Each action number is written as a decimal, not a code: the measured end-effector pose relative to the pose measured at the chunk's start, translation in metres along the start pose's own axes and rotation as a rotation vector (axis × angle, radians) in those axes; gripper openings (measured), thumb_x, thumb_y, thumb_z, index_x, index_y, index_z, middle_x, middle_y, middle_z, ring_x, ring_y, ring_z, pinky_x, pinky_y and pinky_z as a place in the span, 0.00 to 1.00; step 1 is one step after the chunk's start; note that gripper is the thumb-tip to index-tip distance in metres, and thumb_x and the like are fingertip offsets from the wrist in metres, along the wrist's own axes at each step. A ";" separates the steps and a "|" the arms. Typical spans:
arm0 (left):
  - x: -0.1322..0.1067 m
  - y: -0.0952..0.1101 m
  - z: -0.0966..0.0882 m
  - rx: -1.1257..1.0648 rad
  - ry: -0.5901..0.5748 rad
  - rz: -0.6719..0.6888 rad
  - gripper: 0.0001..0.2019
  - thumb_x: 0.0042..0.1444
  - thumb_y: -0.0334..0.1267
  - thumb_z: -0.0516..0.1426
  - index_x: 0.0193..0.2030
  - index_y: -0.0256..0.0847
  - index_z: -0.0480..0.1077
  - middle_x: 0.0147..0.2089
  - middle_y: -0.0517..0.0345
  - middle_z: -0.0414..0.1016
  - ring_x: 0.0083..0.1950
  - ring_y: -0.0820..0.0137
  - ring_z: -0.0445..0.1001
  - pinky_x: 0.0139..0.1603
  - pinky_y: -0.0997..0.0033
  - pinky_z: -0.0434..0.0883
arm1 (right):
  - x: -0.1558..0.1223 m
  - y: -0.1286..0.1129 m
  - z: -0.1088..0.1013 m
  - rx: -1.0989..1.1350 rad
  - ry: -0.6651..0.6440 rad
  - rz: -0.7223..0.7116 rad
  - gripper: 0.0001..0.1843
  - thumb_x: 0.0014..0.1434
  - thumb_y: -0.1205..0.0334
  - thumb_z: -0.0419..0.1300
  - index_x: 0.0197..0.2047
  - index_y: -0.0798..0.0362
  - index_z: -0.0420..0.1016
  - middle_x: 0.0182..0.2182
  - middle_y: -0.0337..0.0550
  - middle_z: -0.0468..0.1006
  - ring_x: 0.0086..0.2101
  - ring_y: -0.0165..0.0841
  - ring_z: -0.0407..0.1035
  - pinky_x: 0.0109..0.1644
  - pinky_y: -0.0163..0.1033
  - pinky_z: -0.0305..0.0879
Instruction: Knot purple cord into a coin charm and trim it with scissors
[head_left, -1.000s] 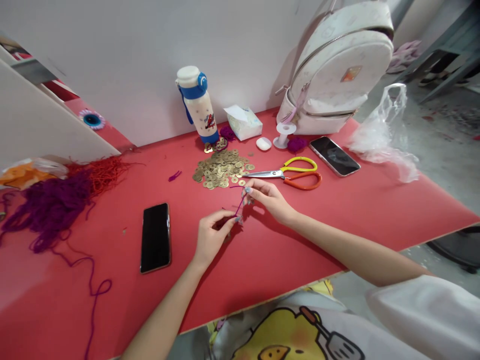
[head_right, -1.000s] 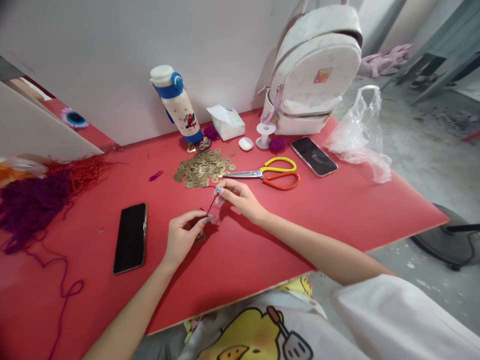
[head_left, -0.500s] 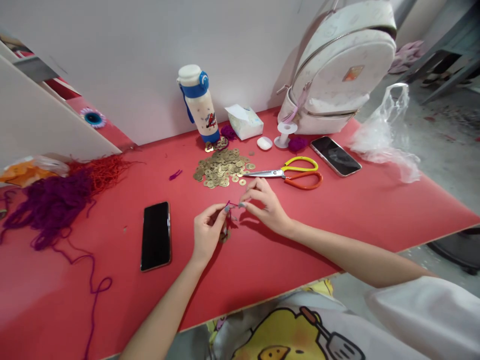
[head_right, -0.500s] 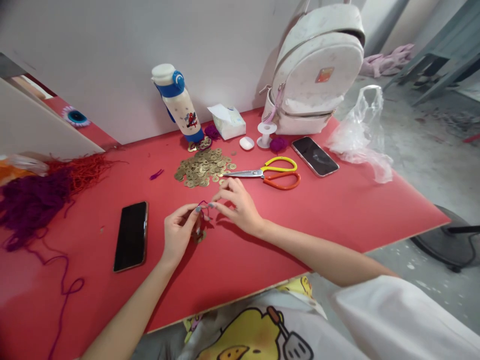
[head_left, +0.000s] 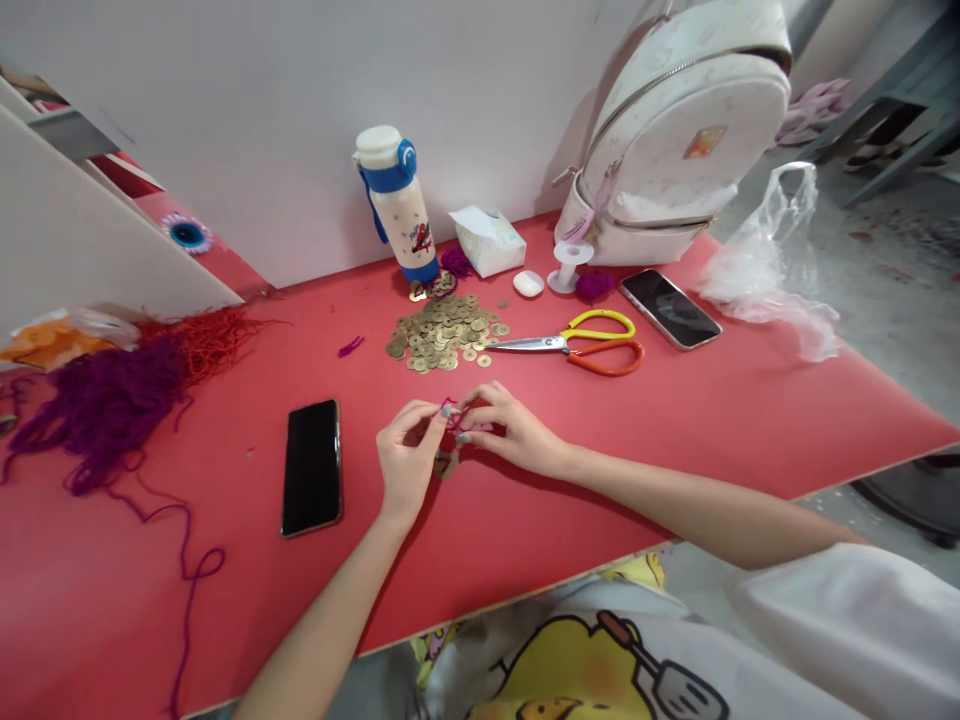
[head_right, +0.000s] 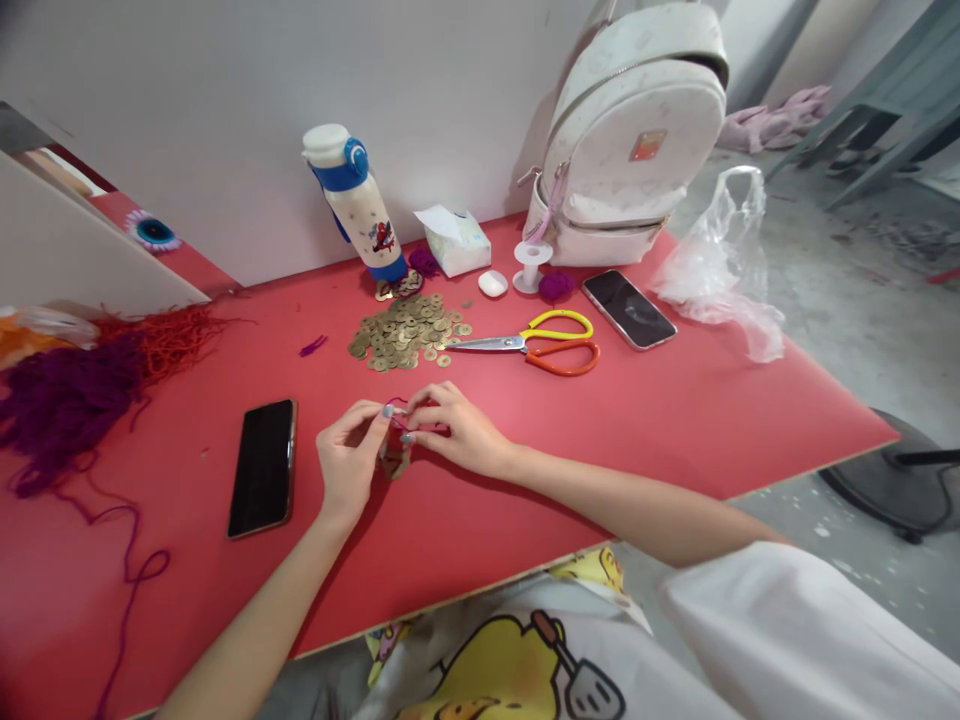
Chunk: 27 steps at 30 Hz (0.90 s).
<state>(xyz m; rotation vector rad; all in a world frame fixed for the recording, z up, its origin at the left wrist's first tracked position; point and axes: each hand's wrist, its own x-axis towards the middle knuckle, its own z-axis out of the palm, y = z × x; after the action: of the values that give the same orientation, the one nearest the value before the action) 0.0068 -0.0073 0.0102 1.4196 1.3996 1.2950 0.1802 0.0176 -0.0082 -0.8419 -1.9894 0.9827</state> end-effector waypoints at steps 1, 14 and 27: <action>0.000 0.000 0.000 -0.001 0.005 -0.015 0.10 0.58 0.43 0.60 0.32 0.39 0.76 0.31 0.57 0.73 0.32 0.72 0.73 0.32 0.75 0.71 | 0.000 -0.001 -0.001 -0.028 -0.019 -0.022 0.06 0.65 0.64 0.59 0.37 0.51 0.77 0.44 0.47 0.74 0.45 0.38 0.65 0.53 0.46 0.65; 0.004 -0.007 -0.009 0.527 -0.313 0.419 0.11 0.64 0.41 0.56 0.38 0.42 0.79 0.33 0.54 0.79 0.34 0.69 0.76 0.35 0.72 0.69 | 0.004 0.001 -0.020 -0.158 0.095 -0.095 0.08 0.68 0.62 0.55 0.40 0.50 0.76 0.36 0.45 0.74 0.39 0.37 0.66 0.43 0.42 0.65; -0.001 0.006 -0.006 0.279 -0.016 0.288 0.09 0.62 0.39 0.59 0.32 0.41 0.78 0.32 0.56 0.77 0.34 0.70 0.74 0.36 0.73 0.71 | 0.003 0.002 -0.013 -0.039 -0.118 -0.094 0.10 0.68 0.63 0.53 0.39 0.53 0.76 0.35 0.47 0.76 0.38 0.37 0.67 0.44 0.42 0.65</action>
<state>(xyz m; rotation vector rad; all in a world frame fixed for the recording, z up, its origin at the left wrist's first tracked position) 0.0027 -0.0096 0.0171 1.8711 1.4461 1.2959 0.1898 0.0255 -0.0030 -0.7189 -2.1343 0.9626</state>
